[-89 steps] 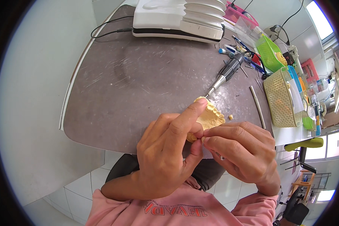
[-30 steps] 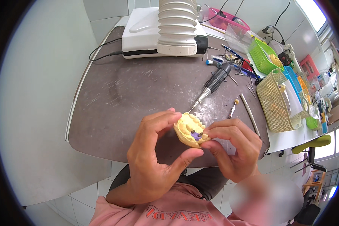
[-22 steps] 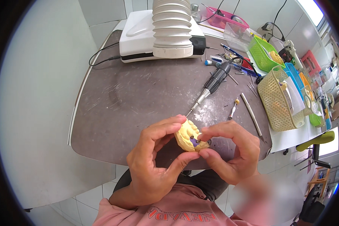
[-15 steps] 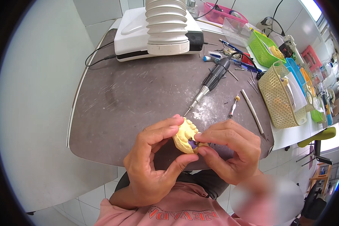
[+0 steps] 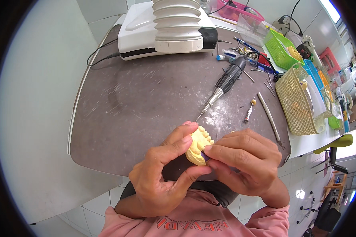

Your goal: Working on a dental prosthesis by adjusting a small metal pin and fitting it into a plaster tooth model.

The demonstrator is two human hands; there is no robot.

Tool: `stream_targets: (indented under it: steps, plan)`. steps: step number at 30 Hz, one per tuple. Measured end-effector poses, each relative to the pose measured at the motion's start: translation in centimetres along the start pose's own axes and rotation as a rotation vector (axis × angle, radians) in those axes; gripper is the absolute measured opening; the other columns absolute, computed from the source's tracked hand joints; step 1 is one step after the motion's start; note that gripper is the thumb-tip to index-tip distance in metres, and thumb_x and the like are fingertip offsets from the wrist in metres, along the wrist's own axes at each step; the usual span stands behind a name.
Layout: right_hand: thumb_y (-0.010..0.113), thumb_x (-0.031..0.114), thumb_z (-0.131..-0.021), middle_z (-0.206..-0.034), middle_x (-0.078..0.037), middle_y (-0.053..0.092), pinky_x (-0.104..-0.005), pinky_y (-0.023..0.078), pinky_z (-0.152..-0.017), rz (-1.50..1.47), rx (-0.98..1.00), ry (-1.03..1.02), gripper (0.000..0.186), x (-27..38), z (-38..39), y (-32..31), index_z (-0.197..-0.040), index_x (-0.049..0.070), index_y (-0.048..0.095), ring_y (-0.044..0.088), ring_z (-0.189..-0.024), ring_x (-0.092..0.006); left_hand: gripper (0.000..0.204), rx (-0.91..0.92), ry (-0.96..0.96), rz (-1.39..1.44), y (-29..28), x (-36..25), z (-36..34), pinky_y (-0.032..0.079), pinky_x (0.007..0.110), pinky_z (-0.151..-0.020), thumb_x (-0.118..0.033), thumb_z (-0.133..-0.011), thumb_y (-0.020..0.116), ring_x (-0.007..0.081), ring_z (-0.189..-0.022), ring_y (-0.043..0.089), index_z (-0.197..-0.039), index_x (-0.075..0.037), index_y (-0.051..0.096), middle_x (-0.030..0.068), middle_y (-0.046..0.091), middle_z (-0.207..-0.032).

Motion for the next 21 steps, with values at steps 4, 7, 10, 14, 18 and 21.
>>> stream_targets:
  steps: [4, 7, 10, 14, 18, 21]
  plan:
    - [0.082, 0.006, -0.074, -0.085, -0.007, 0.072, -0.0303, 0.055, -0.06, 0.027, 0.039, -0.032, 0.027, 0.2, -0.2, 0.0, -0.1, 0.004, 0.075, 0.069, -0.072, -0.0207, 0.052, 0.017, 0.012, 0.002, 0.0, -0.1, 0.0, 0.057, 0.038, -0.097, -0.012, -0.08, 0.087, 0.036, -0.118, 0.068, -0.119, 0.007, 0.058, 0.0331, 0.066, -0.124]
    - [0.082, 0.005, -0.074, -0.083, -0.007, 0.071, -0.0303, 0.055, -0.061, 0.048, 0.088, -0.017, 0.024, 0.7, -1.0, -0.7, -0.098, 0.004, 0.074, 0.069, -0.072, -0.0207, 0.052, 0.023, -0.001, 0.018, 0.1, -0.1, 0.0, 0.056, 0.04, -0.099, -0.011, -0.08, 0.087, 0.0378, -0.12, 0.067, -0.119, 0.007, 0.058, 0.0327, 0.067, -0.124]
    - [0.08, 0.004, -0.077, -0.083, -0.008, 0.071, -0.0306, 0.055, -0.064, -0.077, 0.184, 0.137, 0.018, 0.2, -1.4, -0.9, -0.094, 0.003, 0.073, 0.071, -0.073, -0.0214, 0.057, 0.165, 0.037, -0.073, 0.2, -0.5, 0.1, 0.053, 0.041, -0.106, -0.007, -0.082, 0.086, 0.0353, -0.128, 0.061, -0.125, 0.002, 0.05, 0.0339, 0.06, -0.134]
    - [0.075, 0.001, -0.079, -0.084, -0.01, 0.073, -0.0297, 0.054, -0.069, -0.308, 0.207, 0.384, 0.01, -1.4, -0.7, -0.3, -0.089, 0.0, 0.073, 0.072, -0.074, -0.0209, 0.058, 0.168, 0.073, -0.077, 0.3, -0.5, 0.1, 0.051, 0.043, -0.108, -0.008, -0.08, 0.087, 0.0372, -0.129, 0.061, -0.124, 0.002, 0.051, 0.0329, 0.061, -0.133]
    - [0.074, 0.0, -0.079, -0.082, -0.009, 0.072, -0.0293, 0.053, -0.07, -0.346, 0.204, 0.46, 0.009, -1.7, -0.5, -0.3, -0.087, 0.0, 0.072, 0.071, -0.074, -0.0193, 0.058, 0.171, 0.092, -0.075, 0.4, -0.5, 0.0, 0.051, 0.044, -0.109, -0.008, -0.079, 0.088, 0.0383, -0.129, 0.06, -0.124, 0.002, 0.052, 0.0331, 0.062, -0.132]
    - [0.074, 0.0, -0.077, -0.081, -0.009, 0.072, -0.0287, 0.053, -0.069, -0.316, 0.201, 0.445, 0.009, -1.5, -0.7, -0.2, -0.086, 0.0, 0.071, 0.071, -0.073, -0.0186, 0.057, 0.167, 0.095, -0.059, 0.3, -0.4, 0.1, 0.05, 0.046, -0.109, -0.009, -0.08, 0.087, 0.0387, -0.129, 0.06, -0.124, 0.003, 0.053, 0.0337, 0.062, -0.131]
Point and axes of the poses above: each hand's wrist, its own z-axis away from the middle knuckle, its own y-axis out of the palm, x = y × z, the point moved 6 cm from there along -z, towards the middle knuckle
